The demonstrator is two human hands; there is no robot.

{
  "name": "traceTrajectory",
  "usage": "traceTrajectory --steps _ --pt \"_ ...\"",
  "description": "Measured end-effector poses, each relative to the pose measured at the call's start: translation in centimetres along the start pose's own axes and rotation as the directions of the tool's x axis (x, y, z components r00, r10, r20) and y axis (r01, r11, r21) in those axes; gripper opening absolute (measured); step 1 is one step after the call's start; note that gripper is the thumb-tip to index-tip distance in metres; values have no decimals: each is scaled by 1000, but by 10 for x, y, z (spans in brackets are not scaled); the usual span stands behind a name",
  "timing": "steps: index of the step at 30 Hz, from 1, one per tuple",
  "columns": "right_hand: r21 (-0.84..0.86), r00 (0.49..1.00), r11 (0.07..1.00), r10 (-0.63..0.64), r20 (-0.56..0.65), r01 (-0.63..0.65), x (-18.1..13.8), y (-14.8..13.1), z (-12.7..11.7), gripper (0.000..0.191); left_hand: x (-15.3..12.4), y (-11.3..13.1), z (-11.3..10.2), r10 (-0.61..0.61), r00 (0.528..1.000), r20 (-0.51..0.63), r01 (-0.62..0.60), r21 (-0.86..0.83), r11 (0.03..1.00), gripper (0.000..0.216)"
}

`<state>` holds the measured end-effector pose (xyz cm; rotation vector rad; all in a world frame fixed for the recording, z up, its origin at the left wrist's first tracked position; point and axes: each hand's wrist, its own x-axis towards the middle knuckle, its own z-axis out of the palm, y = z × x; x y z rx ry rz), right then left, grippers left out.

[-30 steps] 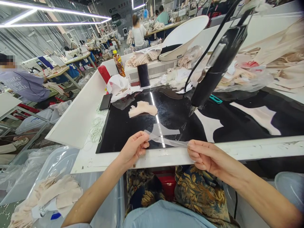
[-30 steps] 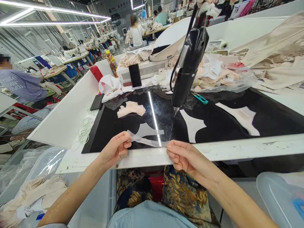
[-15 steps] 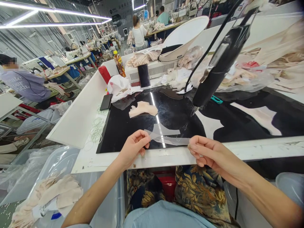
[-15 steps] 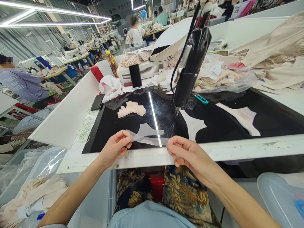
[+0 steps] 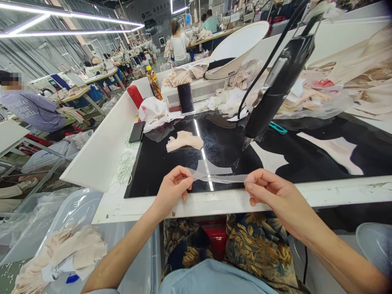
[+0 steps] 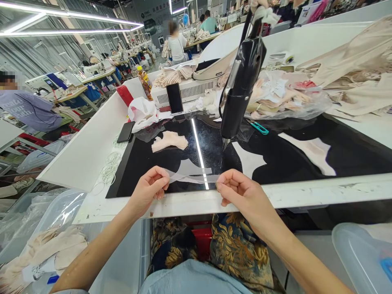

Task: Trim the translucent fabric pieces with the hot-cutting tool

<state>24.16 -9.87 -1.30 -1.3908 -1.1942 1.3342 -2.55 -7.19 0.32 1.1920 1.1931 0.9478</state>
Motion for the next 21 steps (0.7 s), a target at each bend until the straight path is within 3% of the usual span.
traceTrajectory --steps 6,12,21 --pt "-75 992 992 -103 -70 98 0 8 1 27 0 -3 3 40 999 -33 -41 -42 998 18" --pt "-7 966 981 -193 -173 195 -1 10 5 28 1 -11 5 68 997 -45 -72 -100 992 17" --pt "7 937 973 -222 -270 232 -5 14 12 27 1 -14 8 81 993 -80 -94 -169 981 19"
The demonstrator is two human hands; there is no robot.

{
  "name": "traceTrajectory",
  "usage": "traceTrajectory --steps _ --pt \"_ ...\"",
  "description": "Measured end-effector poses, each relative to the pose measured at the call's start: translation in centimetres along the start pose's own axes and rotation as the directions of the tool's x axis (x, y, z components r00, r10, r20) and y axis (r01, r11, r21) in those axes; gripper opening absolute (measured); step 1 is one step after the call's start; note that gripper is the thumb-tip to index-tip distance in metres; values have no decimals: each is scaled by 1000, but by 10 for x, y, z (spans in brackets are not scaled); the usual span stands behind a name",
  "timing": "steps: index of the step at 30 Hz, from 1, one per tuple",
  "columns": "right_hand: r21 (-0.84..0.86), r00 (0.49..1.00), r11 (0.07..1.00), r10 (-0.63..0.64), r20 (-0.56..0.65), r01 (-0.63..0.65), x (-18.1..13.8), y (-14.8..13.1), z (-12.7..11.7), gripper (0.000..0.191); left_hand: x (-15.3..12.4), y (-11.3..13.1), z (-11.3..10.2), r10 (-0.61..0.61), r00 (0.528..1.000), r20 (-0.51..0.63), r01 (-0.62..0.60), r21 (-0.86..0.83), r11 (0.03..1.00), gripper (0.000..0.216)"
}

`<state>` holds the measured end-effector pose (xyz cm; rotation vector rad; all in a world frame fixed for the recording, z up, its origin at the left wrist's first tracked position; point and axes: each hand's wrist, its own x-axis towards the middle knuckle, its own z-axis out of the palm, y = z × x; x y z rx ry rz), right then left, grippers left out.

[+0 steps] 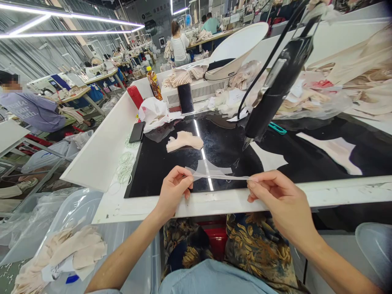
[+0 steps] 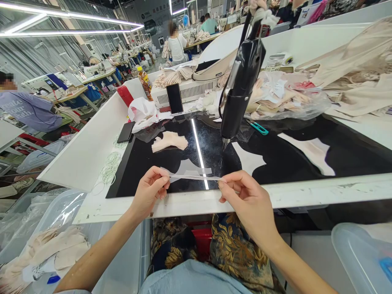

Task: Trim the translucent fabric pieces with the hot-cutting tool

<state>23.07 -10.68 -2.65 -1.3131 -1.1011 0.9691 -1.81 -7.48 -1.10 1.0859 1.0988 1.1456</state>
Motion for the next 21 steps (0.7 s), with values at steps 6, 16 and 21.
traceTrajectory --steps 6,16,21 --pt "-45 997 998 -41 -60 38 -5 4 1 26 -1 2 4 5 1000 -17 -6 -26 1000 20" --pt "-47 993 993 -111 -38 109 -9 8 0 17 -3 7 6 15 1000 -18 -16 -66 998 21" --pt "-84 947 945 -320 -33 316 -12 11 1 3 -2 4 5 20 1000 -12 -21 -91 996 22"
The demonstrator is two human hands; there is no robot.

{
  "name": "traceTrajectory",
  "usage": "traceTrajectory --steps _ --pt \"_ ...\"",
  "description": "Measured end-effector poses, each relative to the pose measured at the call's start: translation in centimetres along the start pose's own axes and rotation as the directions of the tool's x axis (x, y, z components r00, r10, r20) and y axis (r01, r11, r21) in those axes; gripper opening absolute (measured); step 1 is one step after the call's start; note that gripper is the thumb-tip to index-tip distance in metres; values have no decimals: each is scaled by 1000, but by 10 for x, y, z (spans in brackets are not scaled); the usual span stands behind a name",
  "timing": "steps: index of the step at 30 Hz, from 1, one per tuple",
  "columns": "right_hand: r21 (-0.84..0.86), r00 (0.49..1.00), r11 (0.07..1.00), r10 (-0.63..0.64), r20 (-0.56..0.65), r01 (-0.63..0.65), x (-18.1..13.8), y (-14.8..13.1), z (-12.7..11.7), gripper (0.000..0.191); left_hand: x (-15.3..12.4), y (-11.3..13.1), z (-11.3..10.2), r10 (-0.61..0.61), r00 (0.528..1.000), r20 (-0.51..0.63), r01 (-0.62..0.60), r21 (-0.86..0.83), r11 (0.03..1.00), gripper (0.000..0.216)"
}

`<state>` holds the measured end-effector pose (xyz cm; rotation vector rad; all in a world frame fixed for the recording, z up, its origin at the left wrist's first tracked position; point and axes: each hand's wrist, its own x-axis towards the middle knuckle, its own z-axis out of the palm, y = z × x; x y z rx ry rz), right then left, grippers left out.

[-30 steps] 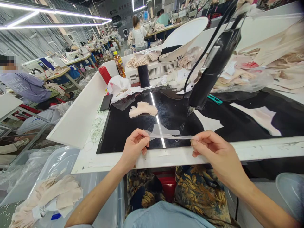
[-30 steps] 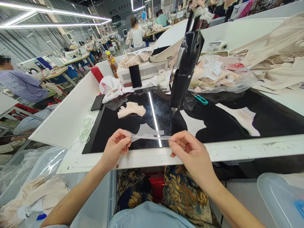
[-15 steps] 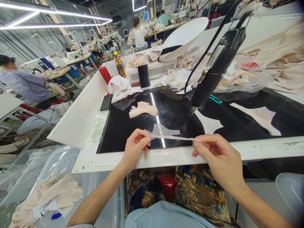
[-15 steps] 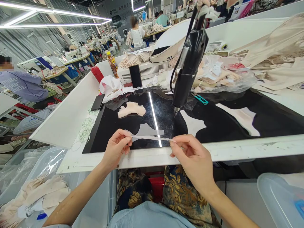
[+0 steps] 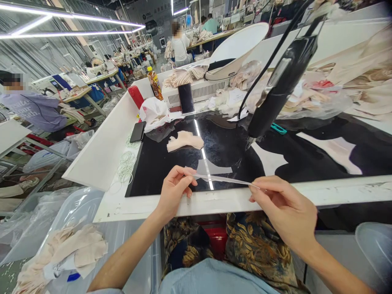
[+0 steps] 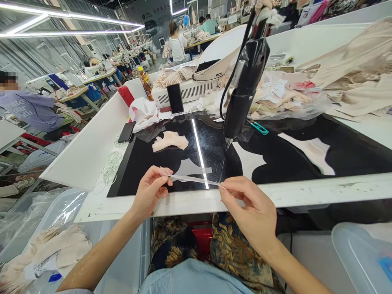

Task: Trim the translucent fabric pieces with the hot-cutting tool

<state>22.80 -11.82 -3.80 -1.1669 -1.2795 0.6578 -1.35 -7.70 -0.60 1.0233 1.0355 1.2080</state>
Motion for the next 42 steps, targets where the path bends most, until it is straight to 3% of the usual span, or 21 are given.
traceTrajectory --steps 2,5,11,15,18,22,26,30,34,36,39,42 --pt "-15 1000 1000 7 13 -7 0 0 0 4 0 0 0 0 1000 9 0 -8 1000 22" --pt "-47 983 986 164 81 -161 3 -1 -3 16 -2 2 1 -8 999 37 9 -23 1000 22" --pt "-75 862 930 361 356 -359 10 3 -19 31 -9 13 4 73 984 163 -80 33 996 14" --pt "168 845 853 425 324 -494 15 2 -20 38 -11 20 1 254 916 309 -285 57 957 13" --pt "291 821 775 477 314 -561 20 -2 -11 39 -13 24 -3 317 850 420 -402 129 907 9" --pt "250 835 808 454 312 -533 27 -11 4 38 -14 30 -9 291 756 587 -526 279 803 5" --pt "117 849 917 296 437 -380 33 -24 14 34 -13 35 -9 261 698 666 -597 341 726 18" --pt "-25 785 961 241 571 -276 34 -31 20 37 -12 36 -10 291 708 643 -613 354 707 18" --pt "-139 661 933 336 671 -333 31 -24 25 40 -11 36 -11 341 693 635 -640 325 696 19" --pt "-137 649 921 357 672 -365 31 -19 28 41 -10 35 -12 357 681 639 -650 304 696 18" --pt "-92 666 897 387 638 -433 32 -14 33 51 -8 33 -11 310 706 636 -612 328 719 10" --pt "-35 598 842 410 689 -538 33 -16 38 59 -6 33 -8 323 704 633 -607 298 737 10"
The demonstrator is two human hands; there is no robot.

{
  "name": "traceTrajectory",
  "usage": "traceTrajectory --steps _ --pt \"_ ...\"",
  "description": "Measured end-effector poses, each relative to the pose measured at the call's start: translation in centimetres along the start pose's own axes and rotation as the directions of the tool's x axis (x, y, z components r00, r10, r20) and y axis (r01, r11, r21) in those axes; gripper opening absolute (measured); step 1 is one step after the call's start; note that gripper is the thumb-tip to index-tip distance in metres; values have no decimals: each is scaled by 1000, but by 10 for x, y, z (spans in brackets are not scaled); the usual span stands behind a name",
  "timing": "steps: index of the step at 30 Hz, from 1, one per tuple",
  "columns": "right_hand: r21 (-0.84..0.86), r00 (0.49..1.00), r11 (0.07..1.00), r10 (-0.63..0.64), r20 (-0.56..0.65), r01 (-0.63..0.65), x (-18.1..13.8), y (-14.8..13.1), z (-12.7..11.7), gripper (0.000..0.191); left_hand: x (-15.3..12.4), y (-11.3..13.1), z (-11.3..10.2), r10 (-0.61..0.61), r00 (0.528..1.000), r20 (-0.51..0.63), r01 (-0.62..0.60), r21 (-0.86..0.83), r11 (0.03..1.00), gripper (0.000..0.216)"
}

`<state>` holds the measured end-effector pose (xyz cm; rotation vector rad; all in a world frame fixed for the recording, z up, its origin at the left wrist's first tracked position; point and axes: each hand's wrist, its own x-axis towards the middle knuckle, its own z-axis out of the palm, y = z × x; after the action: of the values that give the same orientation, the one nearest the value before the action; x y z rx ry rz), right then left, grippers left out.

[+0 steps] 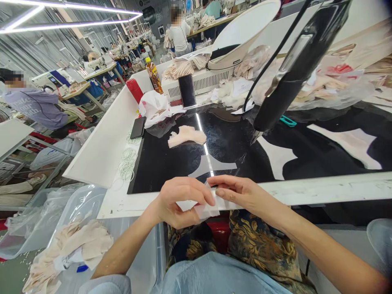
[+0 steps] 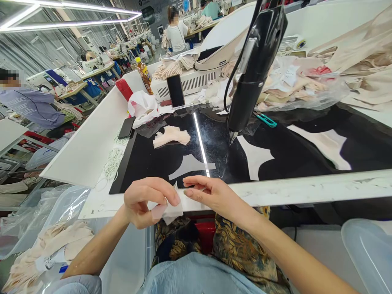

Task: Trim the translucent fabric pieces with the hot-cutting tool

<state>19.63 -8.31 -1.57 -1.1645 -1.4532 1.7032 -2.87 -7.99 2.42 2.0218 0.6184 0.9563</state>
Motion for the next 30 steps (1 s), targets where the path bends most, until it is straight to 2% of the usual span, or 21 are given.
traceTrajectory --steps 3,7,10,14,17,19,21,23,26,28,30 --pt "147 986 987 31 166 -56 1 -5 6 55 4 0 2 0 999 -49 -2 -47 999 15" --pt "328 942 938 -3 334 -113 2 -8 16 47 7 -3 3 -111 993 -46 107 -81 991 28" --pt "454 947 880 -14 320 -141 4 -6 21 46 7 -6 5 -94 994 -61 88 -86 992 30" --pt "549 982 830 -13 187 -93 6 -2 24 33 4 -13 5 -6 993 -118 -3 -78 997 23" --pt "473 999 881 -35 31 16 6 -2 19 33 -2 -17 1 -43 995 -89 37 -65 997 17" --pt "339 995 937 -67 -76 89 6 -3 13 33 -5 -20 -1 -70 996 -59 66 -68 995 11" --pt "213 987 968 -105 -122 129 7 -6 6 31 -6 -22 -2 -103 993 -65 93 -135 986 7" --pt "138 984 979 -136 -114 151 8 -10 -1 29 -3 -23 -1 -226 966 -128 186 -265 946 12" --pt "94 985 982 -158 -65 163 11 -17 -7 29 7 -24 3 -485 856 -181 361 -463 809 23" --pt "87 986 983 -162 -30 164 15 -21 -8 30 14 -25 5 -562 818 -124 425 -528 735 33" --pt "84 985 982 -171 -12 171 18 -23 -10 31 19 -26 7 -572 820 -30 466 -546 696 42"
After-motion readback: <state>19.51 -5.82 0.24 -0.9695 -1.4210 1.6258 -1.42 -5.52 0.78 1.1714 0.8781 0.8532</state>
